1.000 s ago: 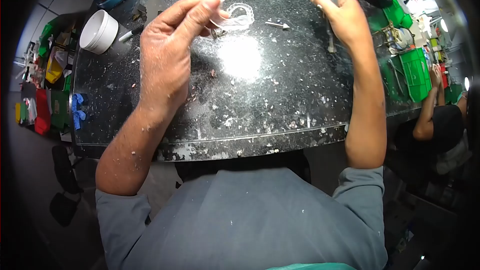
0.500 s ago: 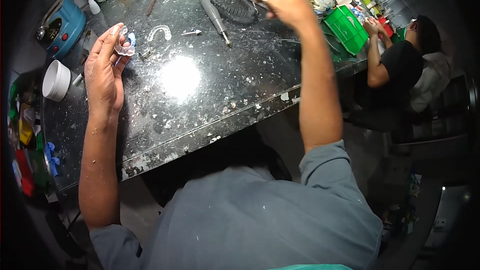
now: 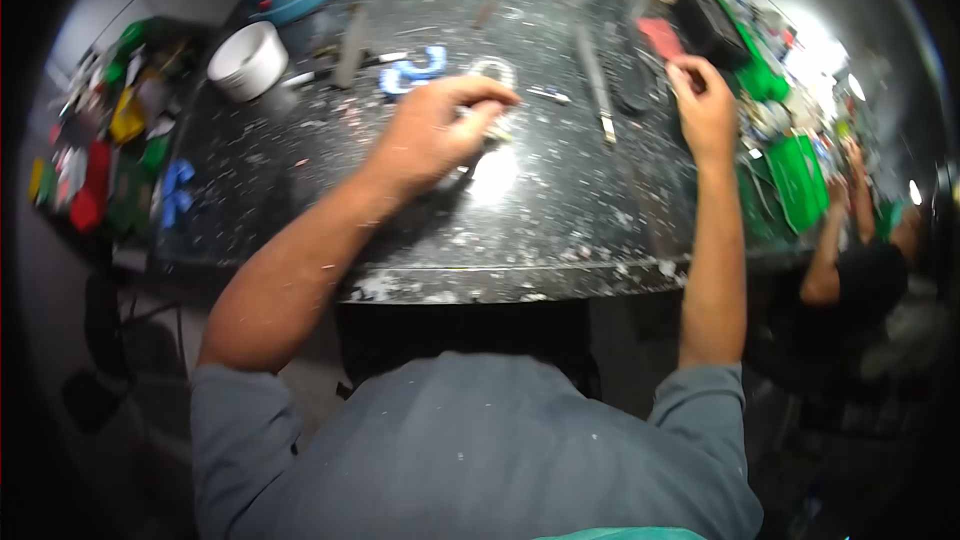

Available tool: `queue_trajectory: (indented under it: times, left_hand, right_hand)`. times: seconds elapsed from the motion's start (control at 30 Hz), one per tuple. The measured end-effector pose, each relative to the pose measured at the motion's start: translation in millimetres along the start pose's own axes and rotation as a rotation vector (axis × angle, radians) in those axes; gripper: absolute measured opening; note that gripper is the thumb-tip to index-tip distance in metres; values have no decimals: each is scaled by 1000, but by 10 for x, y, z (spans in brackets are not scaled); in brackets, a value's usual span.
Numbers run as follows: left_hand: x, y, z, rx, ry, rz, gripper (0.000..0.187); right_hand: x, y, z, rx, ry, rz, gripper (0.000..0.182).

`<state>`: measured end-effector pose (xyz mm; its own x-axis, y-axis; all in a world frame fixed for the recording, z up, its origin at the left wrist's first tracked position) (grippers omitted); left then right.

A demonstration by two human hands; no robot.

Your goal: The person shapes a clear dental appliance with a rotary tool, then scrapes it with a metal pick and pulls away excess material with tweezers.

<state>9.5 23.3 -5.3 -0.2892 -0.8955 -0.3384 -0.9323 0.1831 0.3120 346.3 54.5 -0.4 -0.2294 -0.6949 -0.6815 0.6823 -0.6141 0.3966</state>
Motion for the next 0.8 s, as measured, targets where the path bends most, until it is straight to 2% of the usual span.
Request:
queue_trajectory:
  times: [0.03, 0.1, 0.13, 0.23, 0.27, 0.3, 0.33, 0.37, 0.43, 0.5, 0.53, 0.57, 0.67, 0.7, 0.73, 0.77, 0.8]
  left_hand:
    - [23, -3, 6, -8, 27, 38, 23]
    - [31, 20, 5, -256, -227, -69, 23]
    - [25, 41, -50, -245, -276, -127, 22]
    - [-58, 259, -175, -118, -128, -147, 21]
    - [-61, 341, -243, -90, -54, -230, 17]
    - [-149, 395, -138, -4, -238, -309, 23]
    - [-181, 472, -153, -45, -300, -382, 39]
    - [-213, 558, -94, -128, -306, -368, 47]
    - [-220, 548, -12, -177, -283, -340, 37]
    - [-128, 375, -96, -250, -116, -228, 30]
    - [-95, 283, -80, -386, -223, -171, 27]
    - [-59, 162, -131, -385, -273, -94, 24]
    - [-27, -155, -215, -553, -366, 119, 27]
    - [4, -212, -261, -562, -338, 174, 26]
    - [-1, -224, -252, -617, -350, 200, 25]
    - [-5, -227, -236, -674, -360, 228, 25]
    - [-13, -215, -223, -679, -356, 235, 25]
  right_hand:
    - [66, -14, 112, 85, -40, 46, 13]
    - [110, 11, 144, 179, 138, 13, 14]
    - [98, 52, 85, 195, 128, 3, 14]
    - [21, 251, -263, 298, -59, 45, 18]
    - [19, 277, -359, 304, -62, 42, 18]
    - [24, 293, -468, 385, -16, 89, 20]
    - [39, 336, -573, 474, 21, 136, 23]
    - [22, 340, -651, 376, -41, 200, 26]
    - [-24, 347, -733, 340, -28, 253, 22]
    - [-31, 318, -558, 466, -108, 245, 19]
    - [-56, 316, -579, 456, -160, 257, 18]
    - [-82, 311, -622, 442, -170, 264, 18]
    - [-181, 363, -536, 341, -320, 380, 20]
    - [-254, 399, -448, 324, -359, 432, 21]
    - [-336, 428, -369, 289, -434, 415, 23]
    - [-392, 412, -332, 242, -381, 307, 17]
    - [-454, 391, -177, -17, -412, 278, 18]
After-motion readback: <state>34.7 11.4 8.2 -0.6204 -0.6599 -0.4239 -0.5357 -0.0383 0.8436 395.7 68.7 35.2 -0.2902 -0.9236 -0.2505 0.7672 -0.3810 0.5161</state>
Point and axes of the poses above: each hand's wrist, its own x-axis away from the middle knuckle, its own y-axis out of the back of the hand, z = x × y, the point moved 1 cm from there along -x, towards the middle knuckle, and after that the axes turned 7 degrees about -z, right-handed, at the moved point
